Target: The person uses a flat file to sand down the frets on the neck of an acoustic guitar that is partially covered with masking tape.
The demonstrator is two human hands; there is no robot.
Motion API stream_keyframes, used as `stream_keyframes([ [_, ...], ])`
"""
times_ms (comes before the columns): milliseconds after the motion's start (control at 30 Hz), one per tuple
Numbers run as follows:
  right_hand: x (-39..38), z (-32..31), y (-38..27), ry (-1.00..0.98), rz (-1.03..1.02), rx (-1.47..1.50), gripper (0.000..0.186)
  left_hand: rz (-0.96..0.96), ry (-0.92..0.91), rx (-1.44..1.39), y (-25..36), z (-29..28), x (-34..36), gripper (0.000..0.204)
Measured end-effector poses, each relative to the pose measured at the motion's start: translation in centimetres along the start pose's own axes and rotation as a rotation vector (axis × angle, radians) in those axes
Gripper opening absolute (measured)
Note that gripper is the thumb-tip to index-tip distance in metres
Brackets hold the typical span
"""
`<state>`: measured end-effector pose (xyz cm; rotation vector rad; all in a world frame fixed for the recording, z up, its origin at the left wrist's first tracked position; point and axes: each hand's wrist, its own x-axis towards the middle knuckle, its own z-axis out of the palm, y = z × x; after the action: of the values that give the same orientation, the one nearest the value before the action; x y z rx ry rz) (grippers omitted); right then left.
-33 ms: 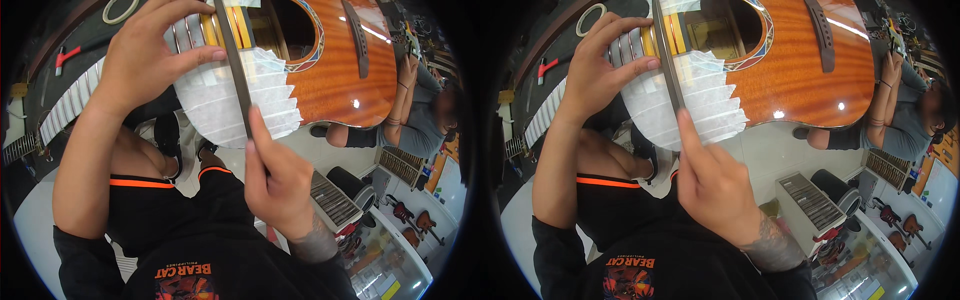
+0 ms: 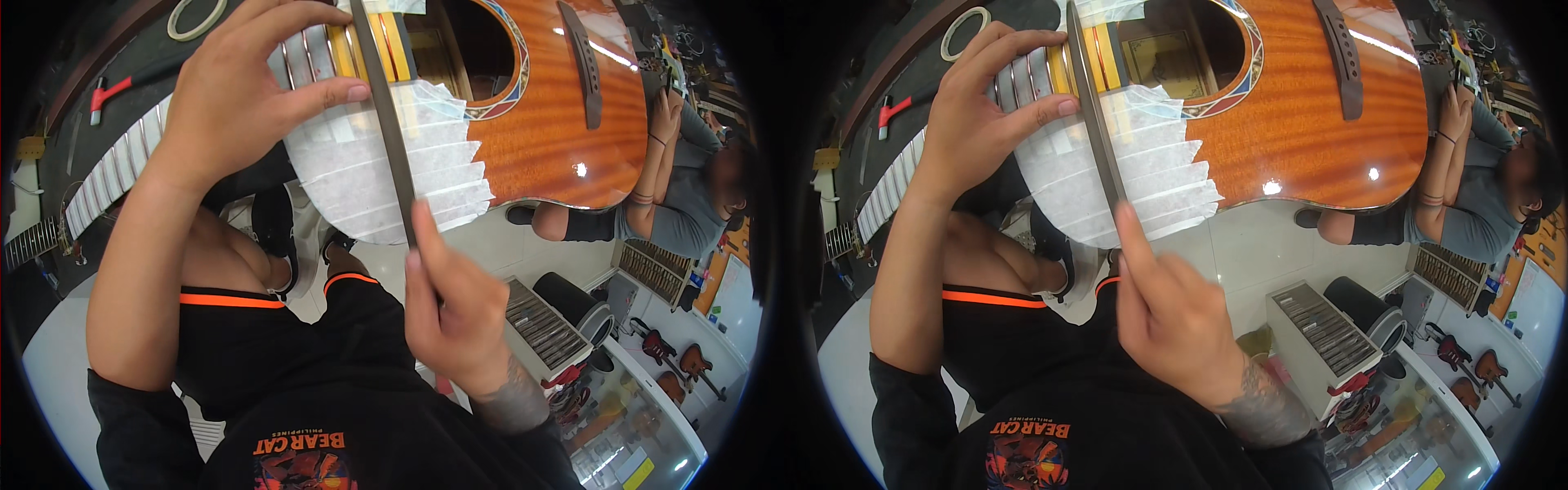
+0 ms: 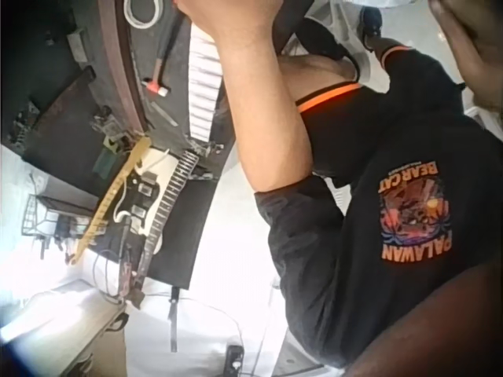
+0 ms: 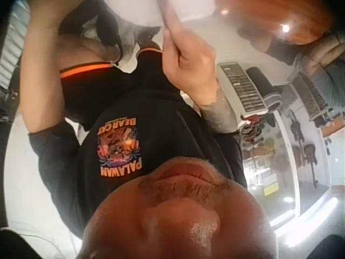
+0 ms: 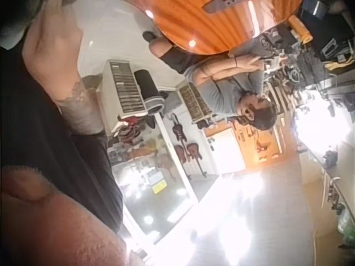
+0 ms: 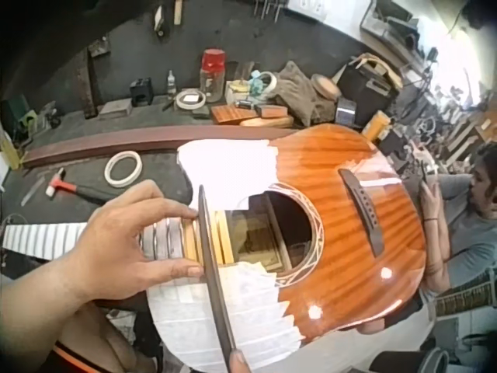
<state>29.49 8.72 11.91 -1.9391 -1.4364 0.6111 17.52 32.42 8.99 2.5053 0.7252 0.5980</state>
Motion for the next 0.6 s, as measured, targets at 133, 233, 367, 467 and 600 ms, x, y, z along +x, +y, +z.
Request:
stream_keyframes([
  [133,-6.9,0.0,0.7,0.021,0.033,0.013,0.052,0.039,0.017,0.002,0.5,0.0,0.6,0.054],
  [233,-5.8,0.2,0.7,0.047,0.022,0.004,0.053,0.043,0.007,-0.006,0.6,0.0,0.5,0.055],
  [367,1.3,0.4,0.1,0.071,-0.042,0.056,0.052,0.033,0.024,0.003,0.4,0.2,0.3,0.055],
  [467,1.6,0.5,-0.1,0.076,-0.025,0.102,0.053,0.026,0.031,0.003,0.3,0.0,0.2,0.055],
  [600,-5.7,0.7,0.9,0.12,-0.016,0.068,0.057,0.01,0.009,-0.015,0.6,-0.3,0.5,0.055],
])
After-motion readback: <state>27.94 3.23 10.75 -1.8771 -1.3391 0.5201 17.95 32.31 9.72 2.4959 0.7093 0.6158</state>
